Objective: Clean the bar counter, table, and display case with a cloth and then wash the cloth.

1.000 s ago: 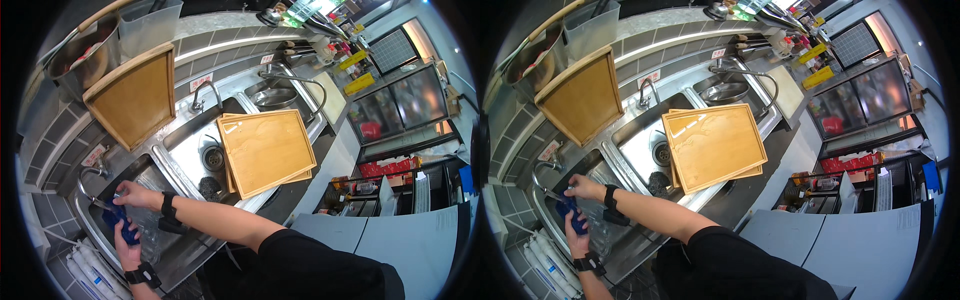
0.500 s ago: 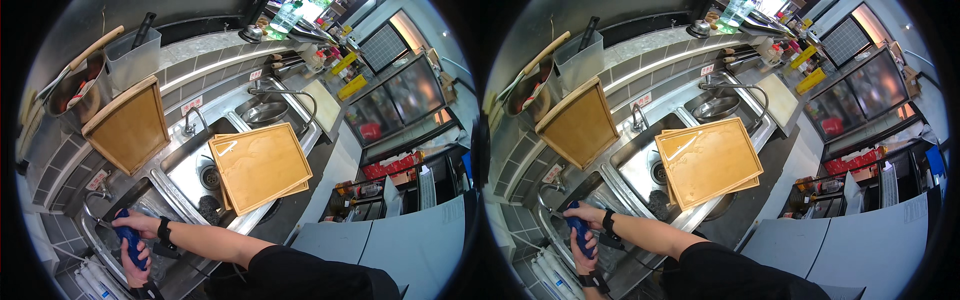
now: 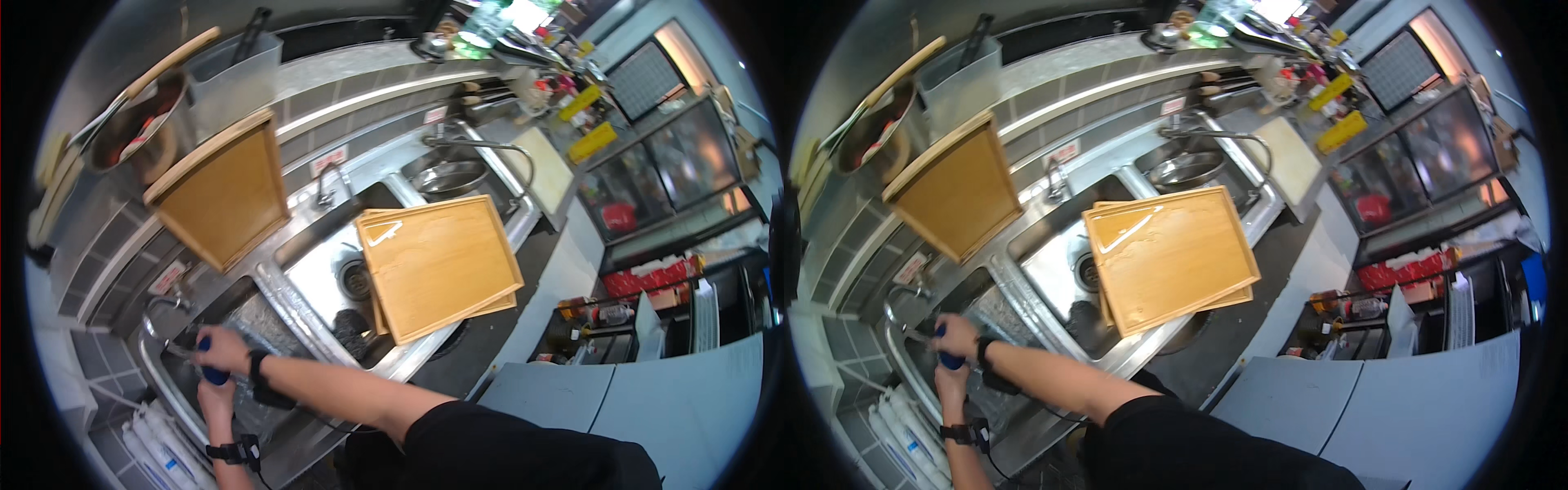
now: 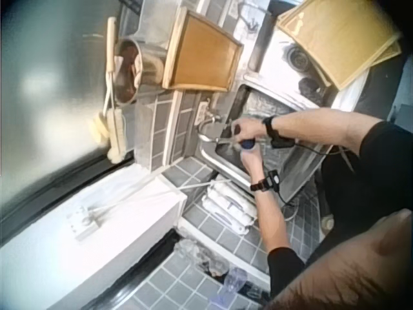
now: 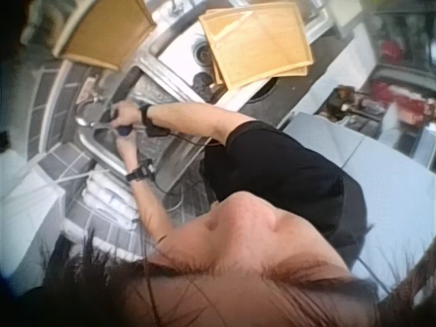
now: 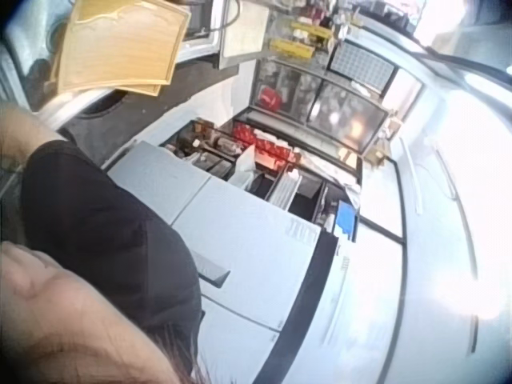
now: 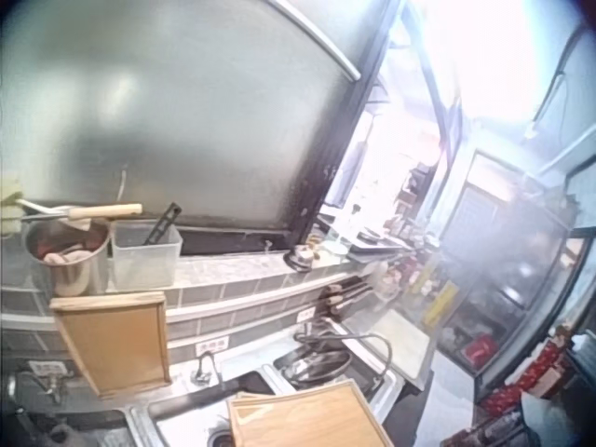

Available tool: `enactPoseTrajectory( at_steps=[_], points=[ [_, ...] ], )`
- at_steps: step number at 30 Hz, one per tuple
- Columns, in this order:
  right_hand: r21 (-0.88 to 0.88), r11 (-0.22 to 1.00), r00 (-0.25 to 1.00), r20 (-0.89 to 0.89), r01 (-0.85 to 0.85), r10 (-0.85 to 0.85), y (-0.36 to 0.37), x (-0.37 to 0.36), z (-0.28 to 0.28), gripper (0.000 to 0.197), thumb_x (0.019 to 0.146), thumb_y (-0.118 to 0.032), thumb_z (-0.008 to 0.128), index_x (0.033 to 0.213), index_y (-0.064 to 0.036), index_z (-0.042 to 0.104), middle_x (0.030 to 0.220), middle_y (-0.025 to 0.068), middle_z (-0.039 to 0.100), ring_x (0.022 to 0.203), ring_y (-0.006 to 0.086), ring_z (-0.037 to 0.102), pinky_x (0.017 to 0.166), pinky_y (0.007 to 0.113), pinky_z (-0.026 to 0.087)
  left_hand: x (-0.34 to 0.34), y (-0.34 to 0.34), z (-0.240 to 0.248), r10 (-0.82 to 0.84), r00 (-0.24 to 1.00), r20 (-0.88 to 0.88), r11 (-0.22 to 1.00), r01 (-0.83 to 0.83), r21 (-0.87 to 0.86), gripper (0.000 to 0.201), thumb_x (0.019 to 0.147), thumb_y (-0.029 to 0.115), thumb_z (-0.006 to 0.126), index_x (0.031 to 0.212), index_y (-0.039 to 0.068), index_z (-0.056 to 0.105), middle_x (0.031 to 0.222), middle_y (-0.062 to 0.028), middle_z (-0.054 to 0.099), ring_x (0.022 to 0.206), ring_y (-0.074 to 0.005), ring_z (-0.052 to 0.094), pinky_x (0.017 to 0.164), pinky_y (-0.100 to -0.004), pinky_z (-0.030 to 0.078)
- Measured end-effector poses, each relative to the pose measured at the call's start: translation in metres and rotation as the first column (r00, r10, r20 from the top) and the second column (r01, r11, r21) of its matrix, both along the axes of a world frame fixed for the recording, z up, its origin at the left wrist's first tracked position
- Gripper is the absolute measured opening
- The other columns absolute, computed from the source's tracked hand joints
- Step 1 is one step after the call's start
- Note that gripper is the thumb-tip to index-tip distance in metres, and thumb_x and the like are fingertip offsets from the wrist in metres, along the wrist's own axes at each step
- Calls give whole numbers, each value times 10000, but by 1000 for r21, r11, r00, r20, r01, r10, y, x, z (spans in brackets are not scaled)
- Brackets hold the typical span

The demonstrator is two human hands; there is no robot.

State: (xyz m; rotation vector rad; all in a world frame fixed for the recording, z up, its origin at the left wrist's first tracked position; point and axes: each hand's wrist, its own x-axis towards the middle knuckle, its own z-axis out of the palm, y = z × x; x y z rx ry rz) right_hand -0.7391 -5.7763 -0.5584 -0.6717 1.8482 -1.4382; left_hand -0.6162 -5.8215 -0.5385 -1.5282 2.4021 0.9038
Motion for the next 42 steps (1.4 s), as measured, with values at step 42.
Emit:
enactPoseTrajectory(
  at_steps=[42],
  points=[
    [38, 997, 842, 535, 61, -72, 47, -4, 38, 329, 821, -199, 747, 1113, -102, 632, 1019, 20, 681, 836, 172, 671, 735, 317, 537, -21, 14, 18, 727, 53, -685, 685, -136, 716, 342, 976, 158, 551, 1308, 78, 523, 1167, -93, 592, 1091, -191, 542, 976, -364, 426]
  ],
)
